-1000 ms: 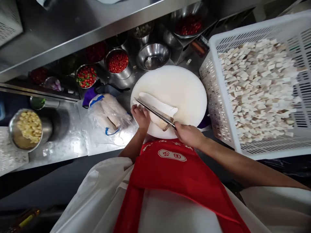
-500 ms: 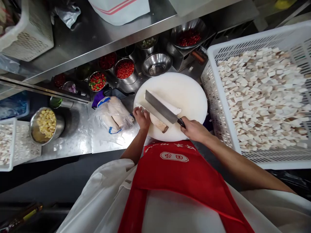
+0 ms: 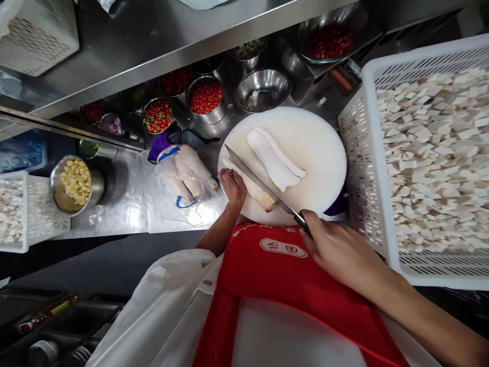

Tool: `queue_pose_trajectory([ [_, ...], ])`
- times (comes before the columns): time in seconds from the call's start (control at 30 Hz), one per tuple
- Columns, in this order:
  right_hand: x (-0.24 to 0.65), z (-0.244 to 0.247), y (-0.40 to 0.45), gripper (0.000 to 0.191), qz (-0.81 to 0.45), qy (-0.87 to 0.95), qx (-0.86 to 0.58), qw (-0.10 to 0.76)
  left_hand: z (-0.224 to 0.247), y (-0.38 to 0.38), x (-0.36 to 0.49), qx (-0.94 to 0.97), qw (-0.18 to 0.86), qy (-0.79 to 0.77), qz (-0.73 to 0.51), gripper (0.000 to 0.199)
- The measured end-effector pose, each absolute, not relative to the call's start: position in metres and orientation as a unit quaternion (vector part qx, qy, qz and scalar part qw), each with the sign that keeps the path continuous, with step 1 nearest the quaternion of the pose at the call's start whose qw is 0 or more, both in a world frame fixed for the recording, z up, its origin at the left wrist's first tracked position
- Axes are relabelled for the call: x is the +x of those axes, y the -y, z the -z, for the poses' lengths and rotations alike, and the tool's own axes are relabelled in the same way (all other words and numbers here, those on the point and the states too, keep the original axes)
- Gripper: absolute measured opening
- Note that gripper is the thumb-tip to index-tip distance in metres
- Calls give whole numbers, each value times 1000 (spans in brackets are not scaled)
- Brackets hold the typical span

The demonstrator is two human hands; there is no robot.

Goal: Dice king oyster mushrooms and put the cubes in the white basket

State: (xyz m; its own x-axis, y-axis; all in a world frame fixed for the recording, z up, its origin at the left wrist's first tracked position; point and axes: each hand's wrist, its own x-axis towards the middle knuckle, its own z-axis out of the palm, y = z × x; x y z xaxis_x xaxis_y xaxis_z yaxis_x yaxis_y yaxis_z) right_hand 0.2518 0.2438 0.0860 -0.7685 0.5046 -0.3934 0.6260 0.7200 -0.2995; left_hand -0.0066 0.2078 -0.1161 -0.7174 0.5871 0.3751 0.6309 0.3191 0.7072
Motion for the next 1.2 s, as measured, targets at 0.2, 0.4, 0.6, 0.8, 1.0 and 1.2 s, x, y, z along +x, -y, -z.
queue_pose_trajectory([
  [0.2,249,-82,-236,26,229,-910,296,180,119,-209,-7,-363,16,810,460,12],
  [0.4,248,-92,-230,24,220,-913,303,165,115,-210,-8,-353,-18,819,452,10],
  [0.6,249,-94,-223,25,213,-917,302,153,114,-211,-7,-353,-10,814,461,9],
  [0.8,242,-88,-222,27,216,-898,314,218,115,-211,-7,-355,12,808,470,8],
  [1.0,238,-85,-221,27,212,-891,305,260,110,-212,-2,-341,-2,803,489,6],
  [1.2,237,-84,-226,29,230,-877,308,289,105,-217,17,-271,-26,792,547,12],
])
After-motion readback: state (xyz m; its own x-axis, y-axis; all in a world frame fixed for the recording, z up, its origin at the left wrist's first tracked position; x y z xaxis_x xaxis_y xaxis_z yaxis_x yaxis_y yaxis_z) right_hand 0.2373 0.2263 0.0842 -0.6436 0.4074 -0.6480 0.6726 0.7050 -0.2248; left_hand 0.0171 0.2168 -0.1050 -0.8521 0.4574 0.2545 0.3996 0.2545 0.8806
